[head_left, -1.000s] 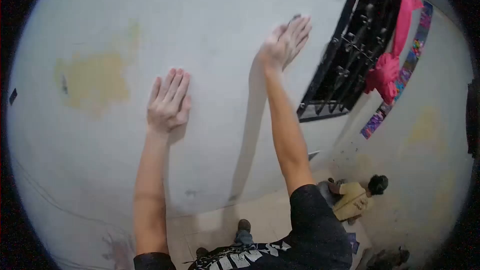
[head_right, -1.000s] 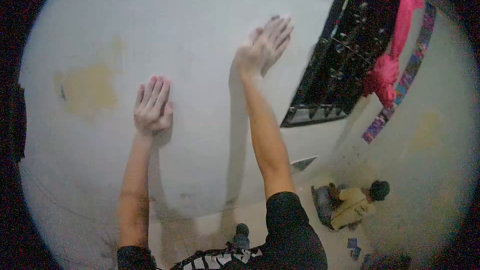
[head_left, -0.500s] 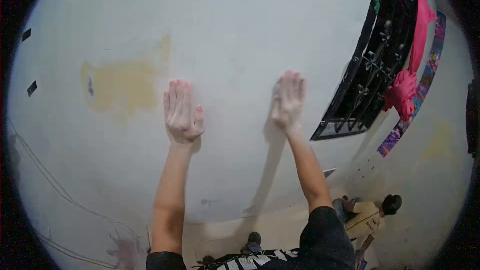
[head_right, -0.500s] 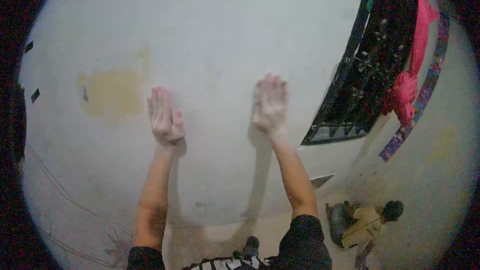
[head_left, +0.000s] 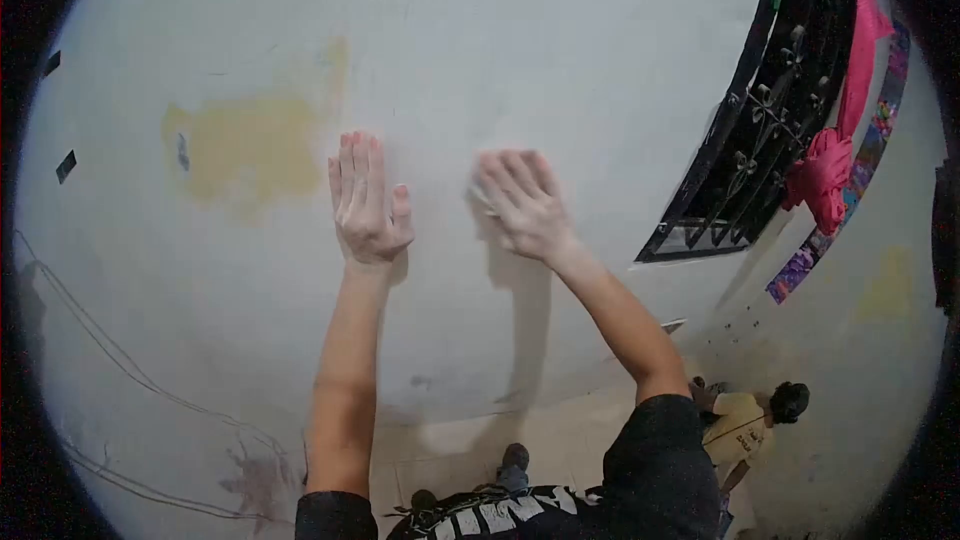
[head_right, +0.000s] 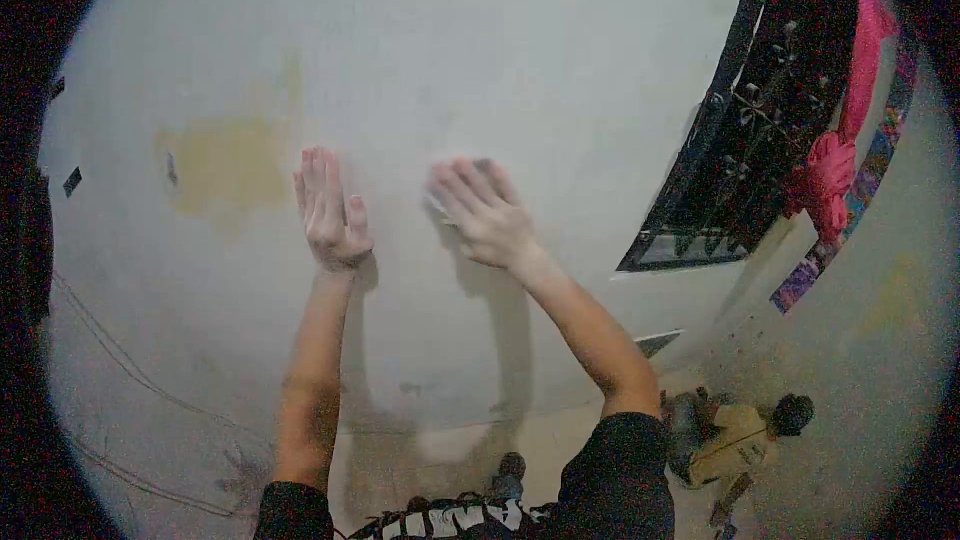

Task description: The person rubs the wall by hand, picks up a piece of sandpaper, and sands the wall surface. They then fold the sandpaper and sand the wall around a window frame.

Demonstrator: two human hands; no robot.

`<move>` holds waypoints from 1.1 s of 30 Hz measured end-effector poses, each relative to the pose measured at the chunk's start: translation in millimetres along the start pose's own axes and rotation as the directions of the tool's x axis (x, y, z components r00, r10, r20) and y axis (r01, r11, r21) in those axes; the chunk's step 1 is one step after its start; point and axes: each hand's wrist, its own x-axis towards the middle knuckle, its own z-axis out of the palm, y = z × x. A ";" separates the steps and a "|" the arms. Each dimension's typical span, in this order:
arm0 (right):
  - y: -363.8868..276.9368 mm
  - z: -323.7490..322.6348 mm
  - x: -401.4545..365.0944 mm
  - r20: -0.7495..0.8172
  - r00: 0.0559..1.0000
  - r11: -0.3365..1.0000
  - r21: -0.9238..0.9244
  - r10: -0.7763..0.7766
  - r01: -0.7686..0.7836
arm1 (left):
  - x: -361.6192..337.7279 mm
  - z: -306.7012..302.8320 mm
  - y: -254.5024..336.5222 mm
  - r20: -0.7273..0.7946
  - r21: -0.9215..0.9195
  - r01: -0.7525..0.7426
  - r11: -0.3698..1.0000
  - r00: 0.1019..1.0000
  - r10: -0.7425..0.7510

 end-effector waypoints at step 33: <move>46.6 -19.2 20.2 -0.309 0.828 0.876 0.034 0.467 -0.482 | 4.3 8.9 -6.8 -0.101 0.091 -0.072 0.993 0.992 0.081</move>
